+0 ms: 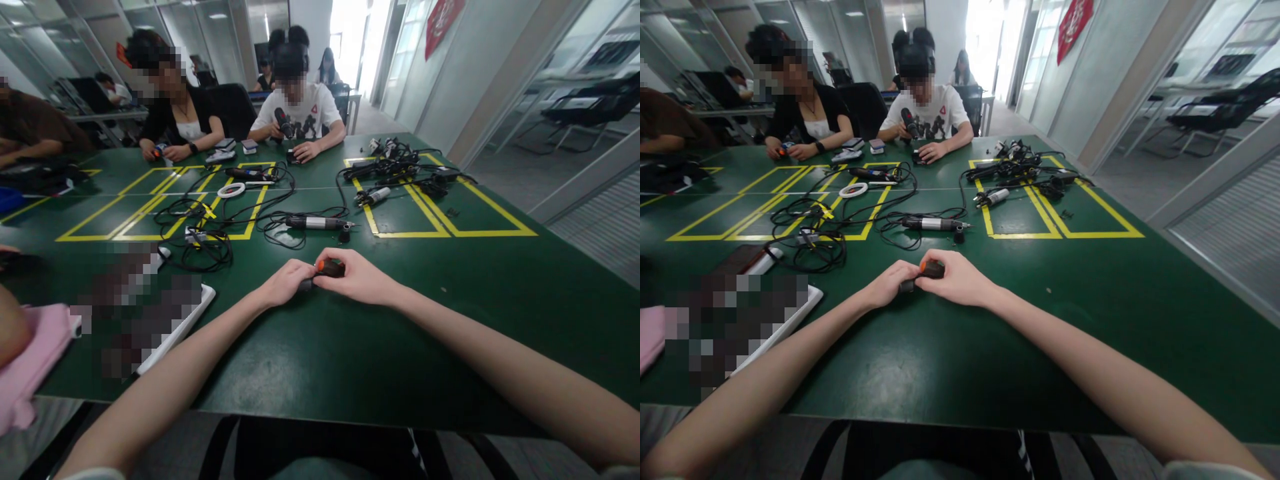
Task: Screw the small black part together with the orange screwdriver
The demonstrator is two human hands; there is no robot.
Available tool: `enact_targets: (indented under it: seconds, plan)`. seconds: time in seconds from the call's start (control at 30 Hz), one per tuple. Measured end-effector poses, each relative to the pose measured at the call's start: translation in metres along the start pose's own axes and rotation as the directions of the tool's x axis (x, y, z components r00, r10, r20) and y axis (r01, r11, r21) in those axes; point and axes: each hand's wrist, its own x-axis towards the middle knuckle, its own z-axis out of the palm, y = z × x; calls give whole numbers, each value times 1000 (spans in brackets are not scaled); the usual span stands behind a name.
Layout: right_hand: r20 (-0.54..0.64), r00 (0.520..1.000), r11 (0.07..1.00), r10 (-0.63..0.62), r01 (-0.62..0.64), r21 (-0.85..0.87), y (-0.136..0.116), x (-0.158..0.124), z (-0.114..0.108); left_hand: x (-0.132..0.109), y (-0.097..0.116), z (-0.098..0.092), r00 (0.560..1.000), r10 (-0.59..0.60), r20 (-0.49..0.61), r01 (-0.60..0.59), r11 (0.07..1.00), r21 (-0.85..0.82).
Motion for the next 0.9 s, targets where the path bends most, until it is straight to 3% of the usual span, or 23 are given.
enact_targets:
  seconds: [0.27, 0.5, 0.7, 0.9]
  plan:
    - [138, 990, 999, 36, -38, 12, 1, 4, -9, 1, 10, 1, 998, 14, 59, -16, 999, 38]
    - [188, 981, 993, 37, -15, -119, 6, 5, -13, 2, 11, 2, 996, -32, 89, 6, 960, 280]
    - [203, 976, 974, 74, -27, -224, 19, 10, -26, 1, 7, -11, 998, -55, -21, 59, 935, 351]
    - [173, 977, 951, 121, -64, -303, 29, 17, -41, 3, 1, -13, 979, -43, -199, 80, 980, 181]
